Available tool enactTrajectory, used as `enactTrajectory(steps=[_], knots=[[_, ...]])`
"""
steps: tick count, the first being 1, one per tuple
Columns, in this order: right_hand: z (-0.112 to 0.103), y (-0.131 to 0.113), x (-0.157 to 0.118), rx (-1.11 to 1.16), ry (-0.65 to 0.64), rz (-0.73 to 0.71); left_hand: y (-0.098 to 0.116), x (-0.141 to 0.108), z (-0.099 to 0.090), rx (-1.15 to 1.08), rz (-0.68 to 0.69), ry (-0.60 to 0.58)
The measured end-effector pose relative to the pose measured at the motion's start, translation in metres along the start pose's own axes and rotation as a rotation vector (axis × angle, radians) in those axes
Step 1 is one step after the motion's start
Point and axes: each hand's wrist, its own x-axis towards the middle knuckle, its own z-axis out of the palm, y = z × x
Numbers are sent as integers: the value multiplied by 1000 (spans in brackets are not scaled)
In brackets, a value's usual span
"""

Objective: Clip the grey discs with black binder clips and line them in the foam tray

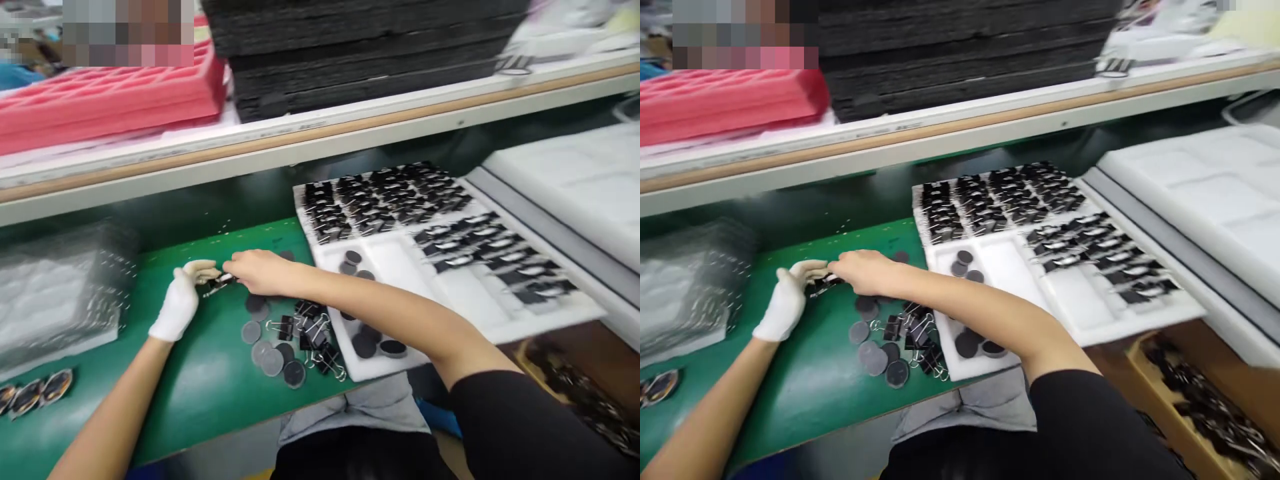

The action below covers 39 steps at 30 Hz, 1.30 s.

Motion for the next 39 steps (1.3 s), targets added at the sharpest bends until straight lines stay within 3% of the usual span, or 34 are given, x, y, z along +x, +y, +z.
enactTrajectory(steps=[3, 7, 11, 13, 15, 21, 30, 39], knots=[[-40, 4, -65, -18, 73, 44, -2, -2, -1, -37, 30, -38], [-80, 17, -199, 107, 147, 143, -5, -3, -4, 94, 69, -94], [-77, 44, -328, 51, 213, 326, -12, 6, -5, 181, 58, -95], [-65, 62, -372, -36, 247, 439, -15, 11, -4, 205, 49, -84], [-51, 81, -398, -138, 279, 502, -16, 14, -2, 226, 42, -69], [-23, 113, -409, -390, 311, 543, -8, 12, -1, 253, 10, -52], [-24, 102, -401, -443, 325, 524, -9, 12, -1, 296, -13, -66], [-16, 119, -406, -333, 306, 593, -9, 11, 0, 288, -33, -76]])
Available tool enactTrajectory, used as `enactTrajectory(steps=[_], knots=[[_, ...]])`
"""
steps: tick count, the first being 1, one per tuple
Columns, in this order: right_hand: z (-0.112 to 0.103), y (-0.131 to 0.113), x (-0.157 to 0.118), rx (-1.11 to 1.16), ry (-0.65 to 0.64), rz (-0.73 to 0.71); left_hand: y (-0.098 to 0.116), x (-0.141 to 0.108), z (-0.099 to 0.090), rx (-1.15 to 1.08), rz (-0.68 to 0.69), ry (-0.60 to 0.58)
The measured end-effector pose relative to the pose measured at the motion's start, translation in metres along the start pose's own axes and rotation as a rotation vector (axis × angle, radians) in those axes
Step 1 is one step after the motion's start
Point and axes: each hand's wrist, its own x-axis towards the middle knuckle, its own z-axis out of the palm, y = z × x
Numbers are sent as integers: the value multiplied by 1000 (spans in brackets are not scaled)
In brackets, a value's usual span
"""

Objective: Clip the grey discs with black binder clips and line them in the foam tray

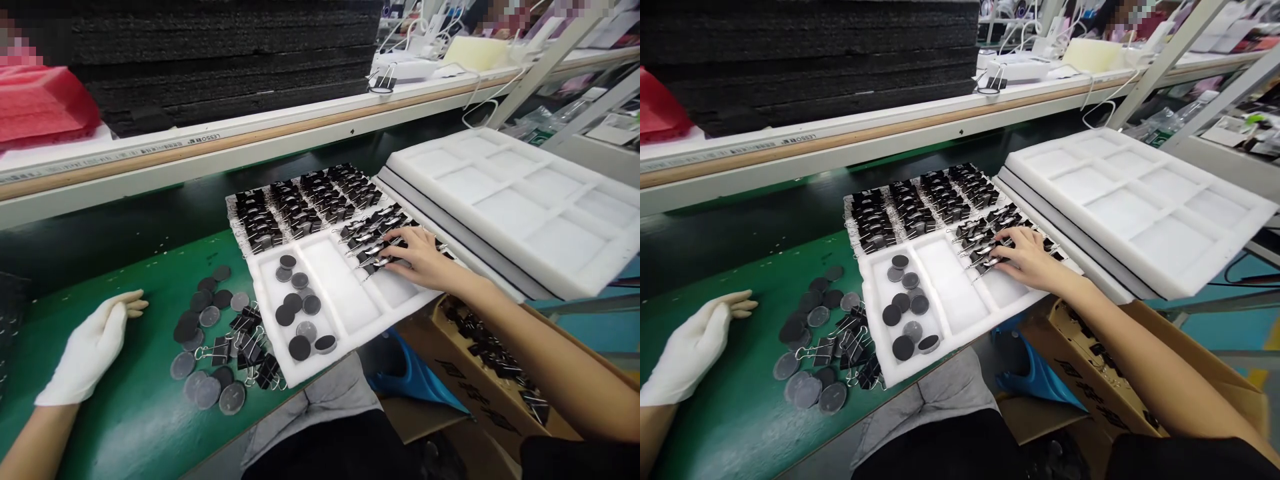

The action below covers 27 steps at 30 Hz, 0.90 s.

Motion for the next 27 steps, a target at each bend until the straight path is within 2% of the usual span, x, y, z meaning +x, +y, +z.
enactTrajectory(steps=[4, 7, 17, 21, 24, 27], knots=[[0, 1, -3, 33, -6, 10, 5, -1, -1, 12, -12, -4], [0, -1, -1, -4, 40, 22, 7, -2, -2, 17, -18, -5], [-2, -10, -12, -97, 184, 82, -3, 0, -1, 17, -2, -21], [2, -9, -14, -106, 181, 137, -1, -2, -1, 10, 1, -22], [-5, -23, -14, -133, 180, 154, 3, -2, 0, 20, -4, 5], [-16, -60, -1, -142, 199, 111, 9, -2, 4, 96, 30, 118]])
